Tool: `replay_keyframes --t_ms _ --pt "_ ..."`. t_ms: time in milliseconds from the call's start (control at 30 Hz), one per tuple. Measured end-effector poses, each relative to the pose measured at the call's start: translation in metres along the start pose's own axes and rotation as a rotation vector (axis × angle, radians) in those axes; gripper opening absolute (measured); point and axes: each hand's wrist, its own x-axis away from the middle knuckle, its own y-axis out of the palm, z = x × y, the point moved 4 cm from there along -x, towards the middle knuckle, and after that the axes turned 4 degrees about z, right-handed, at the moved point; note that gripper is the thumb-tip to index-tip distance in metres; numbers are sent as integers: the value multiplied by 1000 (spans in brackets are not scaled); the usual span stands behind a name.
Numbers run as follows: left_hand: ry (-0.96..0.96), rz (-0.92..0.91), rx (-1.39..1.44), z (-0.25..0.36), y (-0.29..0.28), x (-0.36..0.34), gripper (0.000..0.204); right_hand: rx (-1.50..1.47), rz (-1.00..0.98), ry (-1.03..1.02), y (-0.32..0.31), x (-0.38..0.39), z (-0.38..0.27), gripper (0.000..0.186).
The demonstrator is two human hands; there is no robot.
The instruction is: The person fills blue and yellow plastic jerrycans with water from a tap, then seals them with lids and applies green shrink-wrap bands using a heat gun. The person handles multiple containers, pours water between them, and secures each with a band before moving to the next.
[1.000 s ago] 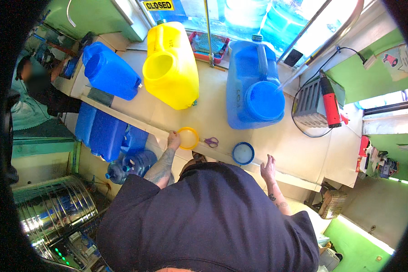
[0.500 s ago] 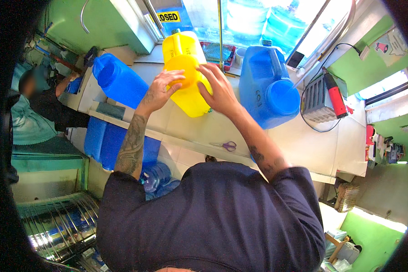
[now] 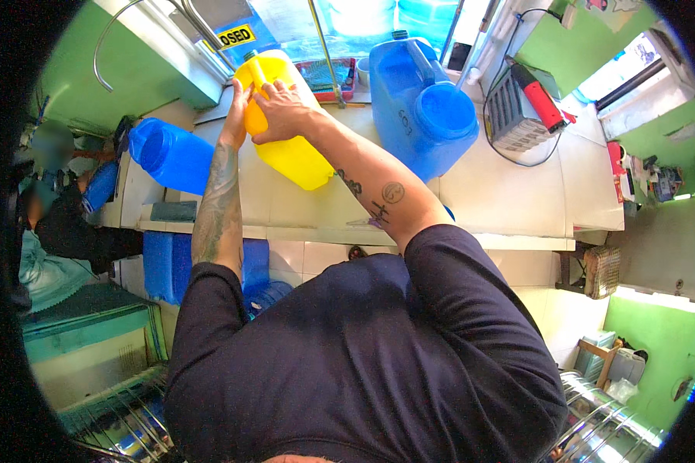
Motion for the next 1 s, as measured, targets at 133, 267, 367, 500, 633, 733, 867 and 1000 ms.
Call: replay_keyframes --t_ms 133,267,367,500,633,733,867,1000 --pt "9 -35 -2 -4 12 25 100 19 -29 -6 1 23 -10 100" --pt "31 -85 42 -8 24 50 98 163 -73 -31 -7 45 -25 108" --pt "47 -105 70 -10 27 61 97 168 -242 -56 -22 36 -28 110" --pt "86 -74 180 -9 18 64 95 -111 -431 -16 -49 9 -15 114" --pt "265 133 79 -4 6 74 83 -212 -357 73 -69 2 -4 114" --pt "547 311 -264 4 11 100 58 -281 -228 98 -81 3 12 121" --pt "875 340 -761 7 43 138 31 -96 -99 268 -77 7 52 119" --pt "921 298 -887 2 61 151 18 102 -182 296 -52 18 74 122"
